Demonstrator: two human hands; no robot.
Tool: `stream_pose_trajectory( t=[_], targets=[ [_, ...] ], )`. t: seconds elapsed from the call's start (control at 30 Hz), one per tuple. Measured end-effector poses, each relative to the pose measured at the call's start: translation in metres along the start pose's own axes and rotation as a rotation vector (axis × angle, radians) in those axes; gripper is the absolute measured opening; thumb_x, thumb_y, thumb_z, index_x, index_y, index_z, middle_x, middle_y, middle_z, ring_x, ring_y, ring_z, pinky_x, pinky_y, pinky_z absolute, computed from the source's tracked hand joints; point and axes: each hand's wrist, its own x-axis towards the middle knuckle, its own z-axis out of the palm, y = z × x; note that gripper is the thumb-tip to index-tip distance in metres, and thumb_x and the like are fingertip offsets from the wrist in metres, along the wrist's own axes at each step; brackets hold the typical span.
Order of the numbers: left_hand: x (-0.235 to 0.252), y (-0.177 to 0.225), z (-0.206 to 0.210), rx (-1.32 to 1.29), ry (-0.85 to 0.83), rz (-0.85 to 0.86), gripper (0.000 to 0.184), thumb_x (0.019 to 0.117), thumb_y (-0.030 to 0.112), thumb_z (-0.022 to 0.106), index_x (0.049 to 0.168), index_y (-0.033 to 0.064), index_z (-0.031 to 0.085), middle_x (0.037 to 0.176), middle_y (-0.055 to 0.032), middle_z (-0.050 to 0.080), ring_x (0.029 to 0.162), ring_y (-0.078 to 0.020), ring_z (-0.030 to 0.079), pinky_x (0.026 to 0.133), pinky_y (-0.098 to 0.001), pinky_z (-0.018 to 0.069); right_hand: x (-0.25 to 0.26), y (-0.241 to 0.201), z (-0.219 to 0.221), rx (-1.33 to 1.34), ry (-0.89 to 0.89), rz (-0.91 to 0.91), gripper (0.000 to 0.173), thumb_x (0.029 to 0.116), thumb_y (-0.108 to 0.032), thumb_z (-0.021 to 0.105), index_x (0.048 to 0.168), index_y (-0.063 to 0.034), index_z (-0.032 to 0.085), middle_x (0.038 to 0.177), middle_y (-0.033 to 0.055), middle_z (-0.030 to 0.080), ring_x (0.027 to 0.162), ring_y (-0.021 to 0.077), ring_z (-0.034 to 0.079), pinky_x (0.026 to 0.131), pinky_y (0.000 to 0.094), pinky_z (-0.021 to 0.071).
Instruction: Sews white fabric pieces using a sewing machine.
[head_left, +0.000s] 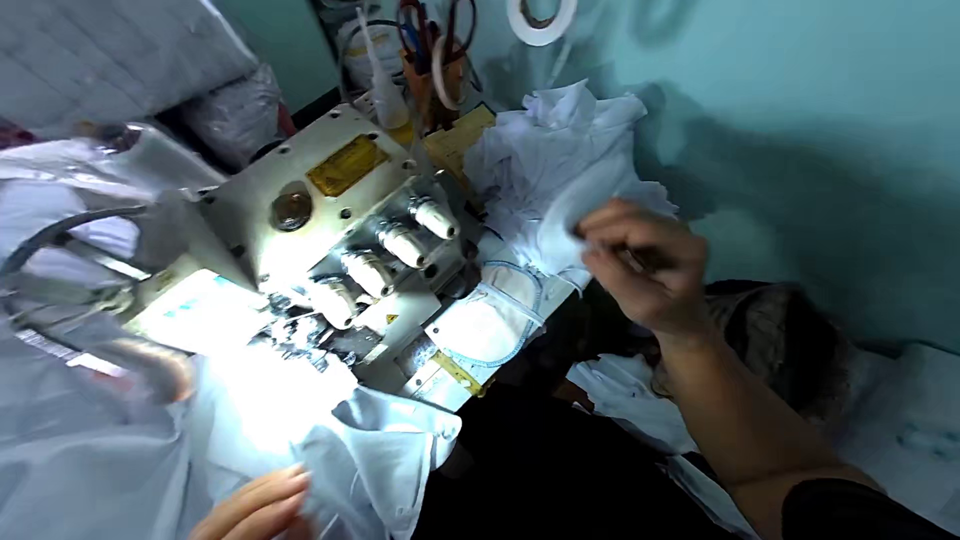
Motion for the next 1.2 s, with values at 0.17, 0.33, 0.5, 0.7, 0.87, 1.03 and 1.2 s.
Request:
stream_pose_trajectory(
  t=[0.17,0.33,0.5,0.7,0.87,1.03,1.2],
  targets=[
    [-0.004,0.020,0.069,0.116,-0.087,-0.030,0.072,0.0825,0.061,0.077,0.138,0.0212,0.057,0.147,-0.0023,0.058,0.140,-0.0183,0.050,0.117,-0.0422,0.0394,-0.013,-0.050,0.063,0.474,-0.493,0.096,0.018,0.0910,-0.013,0.063,0.078,-0.0019,0.061,0.073,0.0063,0.060,0.067,0.0056,0.056,0.058,0.0170,0.0446],
    [-0.024,0.030,0.056,0.144,-0.027,-0.076,0.014,0.0981,0.022,0.069,0.108,0.0118,0.068,0.099,0.0013,0.075,0.095,-0.0050,0.071,0.087,-0.0204,0.0573,-0.017,-0.061,0.099,0.543,-0.636,0.078,0.019,0.0869,-0.011,0.064,0.069,-0.0050,0.058,0.066,0.0038,0.055,0.061,0.0052,0.050,0.053,0.0190,0.0372],
    [-0.033,0.043,0.039,0.151,-0.193,-0.068,0.005,0.0963,0.009,0.068,0.092,0.0063,0.067,0.105,-0.0078,0.074,0.102,-0.0083,0.070,0.091,-0.0190,0.0557,-0.009,-0.070,0.112,0.654,-0.804,0.042,0.021,0.0869,-0.015,0.065,0.070,-0.0042,0.060,0.065,0.0054,0.055,0.058,0.0092,0.050,0.051,0.0245,0.0372],
    [-0.041,0.036,0.042,0.153,-0.200,-0.061,0.006,0.0947,0.012,0.071,0.089,0.0100,0.073,0.103,-0.0021,0.075,0.113,-0.0104,0.067,0.102,-0.0233,0.0514,-0.006,-0.072,0.117,0.737,-0.915,-0.017,0.019,0.0847,-0.012,0.065,0.069,-0.0030,0.061,0.062,0.0065,0.055,0.056,0.0113,0.051,0.051,0.0270,0.0376],
    [-0.048,0.020,0.044,-0.049,-0.223,-0.123,0.006,0.0924,0.005,0.069,0.095,0.0069,0.074,0.097,-0.0033,0.074,0.093,-0.0044,0.071,0.083,-0.0166,0.0582,-0.019,-0.055,0.126,0.671,-0.821,0.062,0.025,0.0902,-0.016,0.064,0.069,-0.0034,0.060,0.063,0.0045,0.054,0.058,0.0084,0.050,0.052,0.0241,0.0378],
    [-0.056,0.025,0.021,-0.366,-0.245,-0.347,0.013,0.0920,0.001,0.070,0.102,0.0064,0.076,0.101,-0.0041,0.074,0.091,-0.0062,0.070,0.080,-0.0208,0.0597,-0.029,-0.040,0.128,0.548,-0.759,0.181,0.031,0.0970,-0.020,0.063,0.070,-0.0051,0.061,0.064,0.0018,0.053,0.061,0.0049,0.050,0.055,0.0207,0.0385],
    [-0.070,0.023,0.012,-0.325,-0.194,-0.473,0.021,0.0913,0.003,0.072,0.111,0.0084,0.077,0.109,-0.0021,0.075,0.091,-0.0055,0.072,0.079,-0.0208,0.0610,-0.035,-0.044,0.136,0.551,-0.719,0.208,0.030,0.0974,-0.020,0.063,0.072,-0.0050,0.061,0.065,0.0011,0.053,0.061,0.0028,0.049,0.055,0.0182,0.0373]
  ],
)
